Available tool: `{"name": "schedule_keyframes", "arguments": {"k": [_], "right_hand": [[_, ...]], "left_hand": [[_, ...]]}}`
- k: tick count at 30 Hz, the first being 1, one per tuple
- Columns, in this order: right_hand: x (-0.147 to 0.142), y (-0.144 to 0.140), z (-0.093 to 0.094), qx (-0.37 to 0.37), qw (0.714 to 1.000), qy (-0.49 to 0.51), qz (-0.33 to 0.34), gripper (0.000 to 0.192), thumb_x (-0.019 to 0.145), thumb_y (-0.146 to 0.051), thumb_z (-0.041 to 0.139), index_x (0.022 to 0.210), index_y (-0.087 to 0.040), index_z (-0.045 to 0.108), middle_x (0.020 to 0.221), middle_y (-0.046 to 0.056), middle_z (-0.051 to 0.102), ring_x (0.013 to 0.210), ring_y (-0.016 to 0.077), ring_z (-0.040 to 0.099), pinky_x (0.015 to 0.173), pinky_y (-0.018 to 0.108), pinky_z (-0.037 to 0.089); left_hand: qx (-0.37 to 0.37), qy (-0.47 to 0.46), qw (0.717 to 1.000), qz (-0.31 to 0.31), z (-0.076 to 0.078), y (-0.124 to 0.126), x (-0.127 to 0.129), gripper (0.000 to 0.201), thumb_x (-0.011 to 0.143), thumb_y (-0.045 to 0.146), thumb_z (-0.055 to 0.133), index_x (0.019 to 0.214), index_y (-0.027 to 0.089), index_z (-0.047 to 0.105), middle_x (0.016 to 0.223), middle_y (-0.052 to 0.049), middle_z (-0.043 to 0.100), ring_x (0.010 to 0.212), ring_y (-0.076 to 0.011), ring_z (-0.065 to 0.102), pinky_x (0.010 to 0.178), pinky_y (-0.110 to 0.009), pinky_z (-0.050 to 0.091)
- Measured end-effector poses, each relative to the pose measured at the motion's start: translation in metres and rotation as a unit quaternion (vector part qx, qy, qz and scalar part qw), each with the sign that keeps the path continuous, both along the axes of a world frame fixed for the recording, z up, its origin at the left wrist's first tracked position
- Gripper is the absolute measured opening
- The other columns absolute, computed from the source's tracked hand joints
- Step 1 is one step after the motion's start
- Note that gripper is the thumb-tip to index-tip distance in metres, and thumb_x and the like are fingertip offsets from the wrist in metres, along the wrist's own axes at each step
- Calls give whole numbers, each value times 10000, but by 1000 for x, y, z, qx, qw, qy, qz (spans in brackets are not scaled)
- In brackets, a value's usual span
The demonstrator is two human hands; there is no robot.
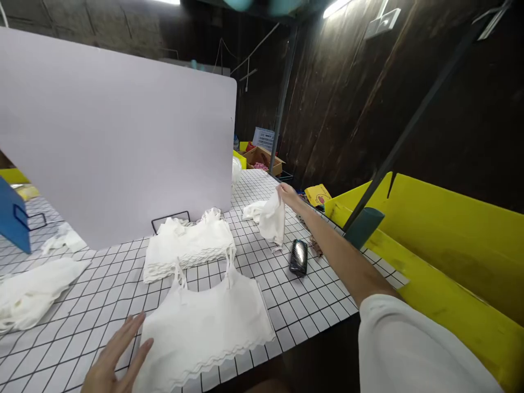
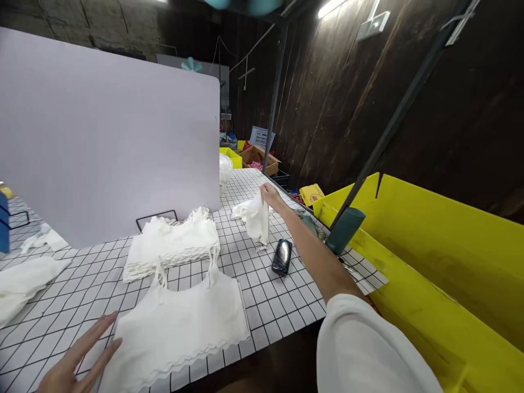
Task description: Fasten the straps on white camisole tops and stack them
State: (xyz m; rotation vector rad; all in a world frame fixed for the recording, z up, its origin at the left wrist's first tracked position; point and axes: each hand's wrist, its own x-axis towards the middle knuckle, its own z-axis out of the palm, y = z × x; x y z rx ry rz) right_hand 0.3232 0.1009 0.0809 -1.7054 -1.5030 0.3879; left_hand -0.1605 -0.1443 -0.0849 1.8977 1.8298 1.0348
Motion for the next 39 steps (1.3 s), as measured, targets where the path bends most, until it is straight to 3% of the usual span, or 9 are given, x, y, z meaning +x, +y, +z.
{"name": "schedule_keyframes", "arguments": {"k": [5, 10, 14, 19, 23, 27, 33, 35, 39], "right_hand": [[-47, -19, 66, 59, 993, 50, 93, 237, 992, -329, 424, 809, -192, 486, 730, -30, 459, 671, 112, 432, 601, 225, 361], [-108, -63, 109, 38, 940, 149, 305, 275, 922, -417, 585, 797, -188, 496, 708, -39, 452, 625, 95, 413, 569, 214, 338], [-142, -85, 129, 11, 911, 182, 371, 293, 910, -405, 648, 784, -183, 503, 685, -39, 477, 602, 90, 431, 551, 208, 347], [-154, -90, 135, -40, 896, 245, 369, 268, 893, -334, 695, 764, -164, 532, 673, -34, 511, 589, 78, 459, 545, 194, 375], [-150, -89, 132, -85, 874, 271, 393, 333, 760, -388, 821, 788, -154, 586, 689, -24, 564, 597, 80, 500, 543, 189, 407], [-147, -86, 128, -135, 857, 150, 475, 423, 677, -375, 853, 991, -164, 665, 867, 33, 684, 724, 141, 615, 621, 231, 476], [-159, -67, 106, 216, 917, -123, 314, 123, 687, -169, 630, 712, -155, 750, 742, 55, 655, 779, 189, 596, 698, 291, 442], [-166, -64, 99, 264, 916, -74, 292, 211, 689, -182, 579, 764, -168, 776, 760, 58, 668, 765, 191, 601, 688, 295, 455], [-179, -69, 89, 129, 906, 155, 371, 358, 730, -318, 588, 995, -161, 770, 707, 28, 668, 550, 136, 515, 502, 252, 417]], "left_hand": [[-13, -110, 987, -114, 76, 45, 63, 533, 853, 609, 614, 1294, 314, 664, 1352, -41, 664, 1343, -342, 538, 1030, -508, 539], [24, -285, 930, -232, 157, 90, 134, 567, 892, 481, 628, 1389, 217, 567, 1436, -119, 589, 1335, -266, 551, 1093, -437, 486], [-4, -340, 904, -257, 193, 113, 153, 686, 735, 420, 800, 1348, 187, 596, 1322, -136, 659, 1208, -297, 624, 919, -390, 558], [-103, -430, 866, -232, 208, 114, 132, 404, 659, 468, 838, 868, 138, 735, 694, -9, 683, 572, -142, 601, 514, -243, 454], [-95, -461, 855, -216, 217, 114, 106, 408, 633, 454, 865, 856, 137, 739, 691, -16, 679, 595, -136, 590, 542, -233, 449], [-84, -462, 856, -218, 221, 117, 87, 389, 661, 466, 850, 843, 144, 731, 730, -29, 679, 642, -137, 599, 565, -218, 443], [-70, -454, 856, -236, 211, 107, 87, 397, 721, 500, 825, 912, 183, 681, 772, 0, 650, 639, -128, 591, 551, -216, 440], [-109, -487, 824, -268, 201, 105, 95, 451, 745, 557, 797, 983, 198, 664, 854, -16, 672, 706, -149, 625, 604, -237, 476], [-215, -543, 748, -315, 177, 112, 118, 629, 748, 726, 698, 1083, 195, 653, 912, -71, 705, 836, -222, 675, 707, -307, 515]]}}
